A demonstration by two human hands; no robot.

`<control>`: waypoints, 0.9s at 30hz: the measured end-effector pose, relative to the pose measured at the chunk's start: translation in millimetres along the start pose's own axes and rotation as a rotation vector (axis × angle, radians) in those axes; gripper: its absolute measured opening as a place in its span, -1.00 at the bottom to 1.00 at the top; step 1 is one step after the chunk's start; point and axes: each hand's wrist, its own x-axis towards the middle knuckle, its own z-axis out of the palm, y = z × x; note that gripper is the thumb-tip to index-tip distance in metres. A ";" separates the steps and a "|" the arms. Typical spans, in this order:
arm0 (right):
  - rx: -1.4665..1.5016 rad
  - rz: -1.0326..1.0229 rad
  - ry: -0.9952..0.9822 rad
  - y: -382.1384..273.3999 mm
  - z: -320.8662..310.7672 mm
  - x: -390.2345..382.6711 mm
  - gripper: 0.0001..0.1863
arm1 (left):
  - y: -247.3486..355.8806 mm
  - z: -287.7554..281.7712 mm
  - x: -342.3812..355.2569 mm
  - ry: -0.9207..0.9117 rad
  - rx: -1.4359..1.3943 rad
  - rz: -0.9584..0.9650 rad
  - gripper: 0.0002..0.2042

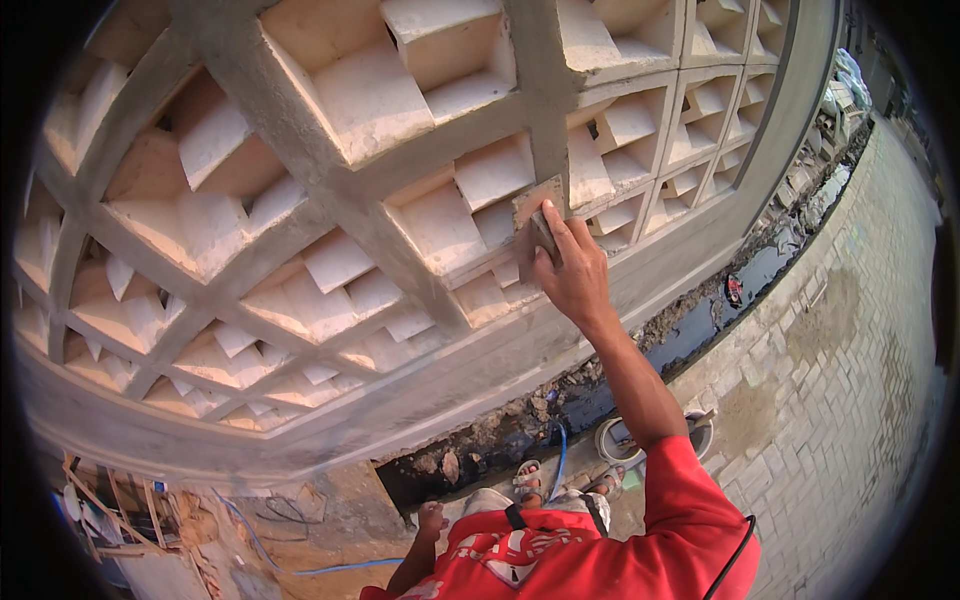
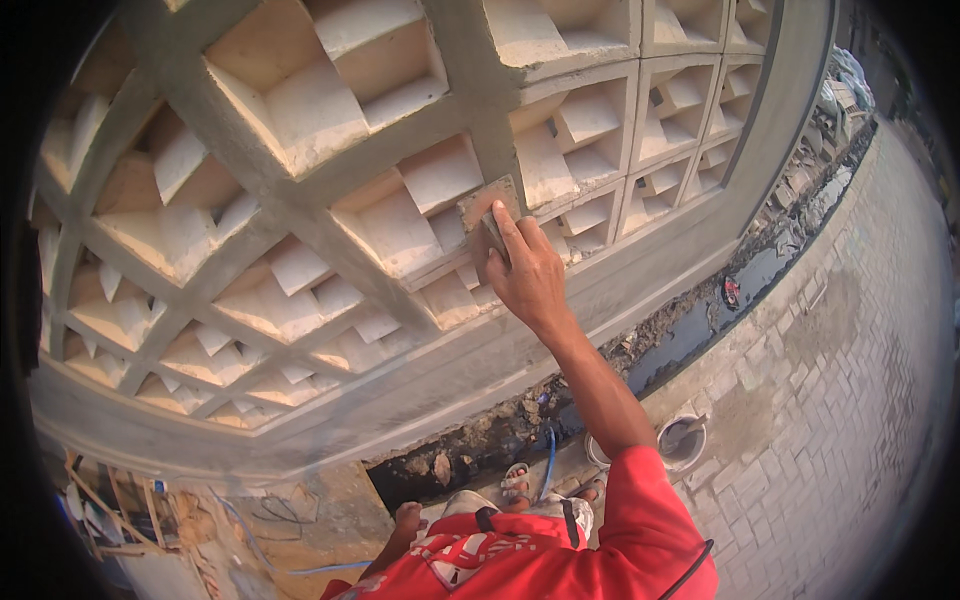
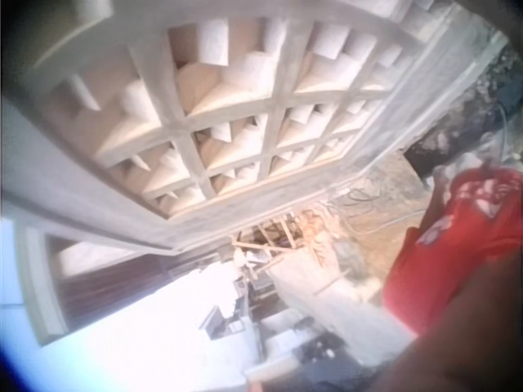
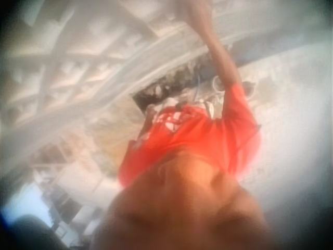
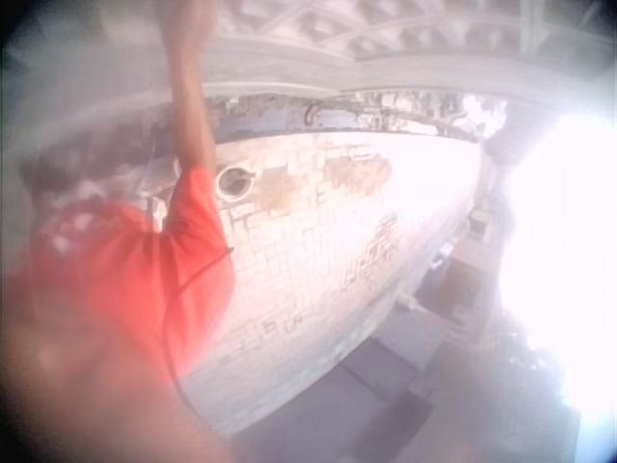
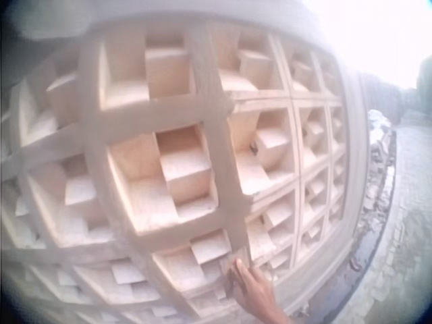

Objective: The person applies plaster to a geometrically patterned ceiling using a trowel, smoothing the surface across multiple sections. The person repeatedly scoops plaster from a bucket and spreads it over the ceiling grid.

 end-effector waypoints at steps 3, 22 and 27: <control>-0.088 -0.023 -0.009 -1.4 10.4 -2.7 -0.24 | -0.3 -5.9 4.6 -0.023 0.002 -0.055 -0.73; -0.317 -0.002 -0.037 53.1 15.3 -51.1 -0.33 | -7.8 8.3 19.9 -0.077 0.033 0.069 -0.73; -0.239 0.046 -0.034 38.5 -7.1 -47.7 -0.35 | -14.4 5.0 13.6 -0.087 -0.023 -0.024 -0.74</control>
